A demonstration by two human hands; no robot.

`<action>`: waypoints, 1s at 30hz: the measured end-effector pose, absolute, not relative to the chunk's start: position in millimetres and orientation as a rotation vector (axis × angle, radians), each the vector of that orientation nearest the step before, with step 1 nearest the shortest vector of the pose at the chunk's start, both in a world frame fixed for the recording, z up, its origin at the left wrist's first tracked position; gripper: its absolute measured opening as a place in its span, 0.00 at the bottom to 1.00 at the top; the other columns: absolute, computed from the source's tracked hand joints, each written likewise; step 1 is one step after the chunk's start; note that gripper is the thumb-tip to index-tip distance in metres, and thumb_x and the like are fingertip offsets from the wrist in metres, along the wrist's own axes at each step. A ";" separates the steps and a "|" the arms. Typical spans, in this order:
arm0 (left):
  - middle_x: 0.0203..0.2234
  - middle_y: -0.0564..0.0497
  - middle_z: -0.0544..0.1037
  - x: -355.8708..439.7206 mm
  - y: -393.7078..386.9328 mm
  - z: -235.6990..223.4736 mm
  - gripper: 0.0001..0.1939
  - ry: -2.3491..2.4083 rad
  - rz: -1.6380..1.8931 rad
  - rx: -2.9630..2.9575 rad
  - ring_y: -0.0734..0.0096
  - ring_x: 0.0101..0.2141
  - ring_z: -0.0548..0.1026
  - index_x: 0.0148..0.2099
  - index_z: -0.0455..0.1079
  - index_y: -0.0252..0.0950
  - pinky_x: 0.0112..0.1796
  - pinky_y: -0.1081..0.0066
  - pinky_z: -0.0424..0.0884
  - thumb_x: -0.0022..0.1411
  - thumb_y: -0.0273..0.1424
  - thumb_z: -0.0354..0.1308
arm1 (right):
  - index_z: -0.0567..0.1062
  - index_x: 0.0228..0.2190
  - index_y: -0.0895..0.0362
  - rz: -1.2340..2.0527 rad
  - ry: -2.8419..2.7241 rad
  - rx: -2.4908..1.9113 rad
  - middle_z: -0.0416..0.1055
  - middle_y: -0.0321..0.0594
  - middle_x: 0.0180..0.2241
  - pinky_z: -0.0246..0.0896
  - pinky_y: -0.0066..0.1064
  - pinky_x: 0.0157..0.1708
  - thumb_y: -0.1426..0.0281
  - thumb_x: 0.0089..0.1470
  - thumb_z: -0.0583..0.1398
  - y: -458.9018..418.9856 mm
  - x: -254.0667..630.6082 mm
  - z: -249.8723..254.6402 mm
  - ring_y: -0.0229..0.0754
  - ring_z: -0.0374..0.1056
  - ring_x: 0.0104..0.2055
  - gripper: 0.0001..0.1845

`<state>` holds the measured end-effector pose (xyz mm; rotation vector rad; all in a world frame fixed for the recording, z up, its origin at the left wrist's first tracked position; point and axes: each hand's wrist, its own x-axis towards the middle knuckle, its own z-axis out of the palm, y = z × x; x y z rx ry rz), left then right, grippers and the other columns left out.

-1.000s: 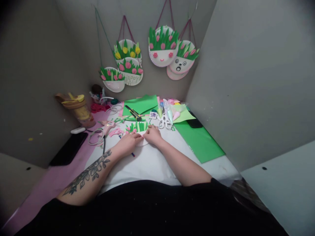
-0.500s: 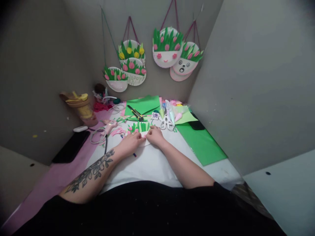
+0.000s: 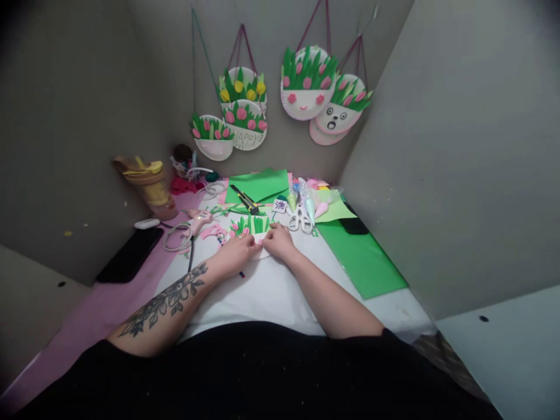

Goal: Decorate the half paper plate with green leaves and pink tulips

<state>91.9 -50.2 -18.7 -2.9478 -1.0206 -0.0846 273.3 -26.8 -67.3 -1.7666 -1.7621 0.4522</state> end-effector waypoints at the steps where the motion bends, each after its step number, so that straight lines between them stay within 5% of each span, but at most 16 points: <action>1: 0.38 0.43 0.69 92.0 -50.0 -19.1 0.17 -1.019 -0.087 -2.952 0.58 0.39 0.66 0.48 0.70 0.33 0.39 0.64 0.61 0.66 0.28 0.42 | 0.74 0.17 0.57 0.453 -1.758 -1.767 0.69 0.49 0.46 0.51 0.41 0.54 0.69 0.40 0.61 -26.4 273.4 -68.3 0.54 0.58 0.56 0.06; 27: 0.39 0.42 0.70 92.8 -51.5 -14.3 0.18 -1.026 -0.017 -2.921 0.57 0.41 0.67 0.52 0.68 0.34 0.40 0.63 0.62 0.66 0.28 0.41 | 0.74 0.23 0.56 0.299 -1.694 -1.715 0.69 0.42 0.37 0.50 0.41 0.53 0.71 0.43 0.60 -14.5 274.1 -77.9 0.47 0.61 0.48 0.02; 30: 0.42 0.42 0.71 90.9 -49.3 -13.3 0.20 -1.027 -0.046 -2.951 0.58 0.43 0.67 0.55 0.67 0.36 0.42 0.63 0.61 0.65 0.26 0.42 | 0.77 0.27 0.54 0.291 -1.690 -1.659 0.67 0.43 0.41 0.47 0.42 0.56 0.76 0.47 0.55 -15.0 277.4 -74.3 0.46 0.60 0.51 0.10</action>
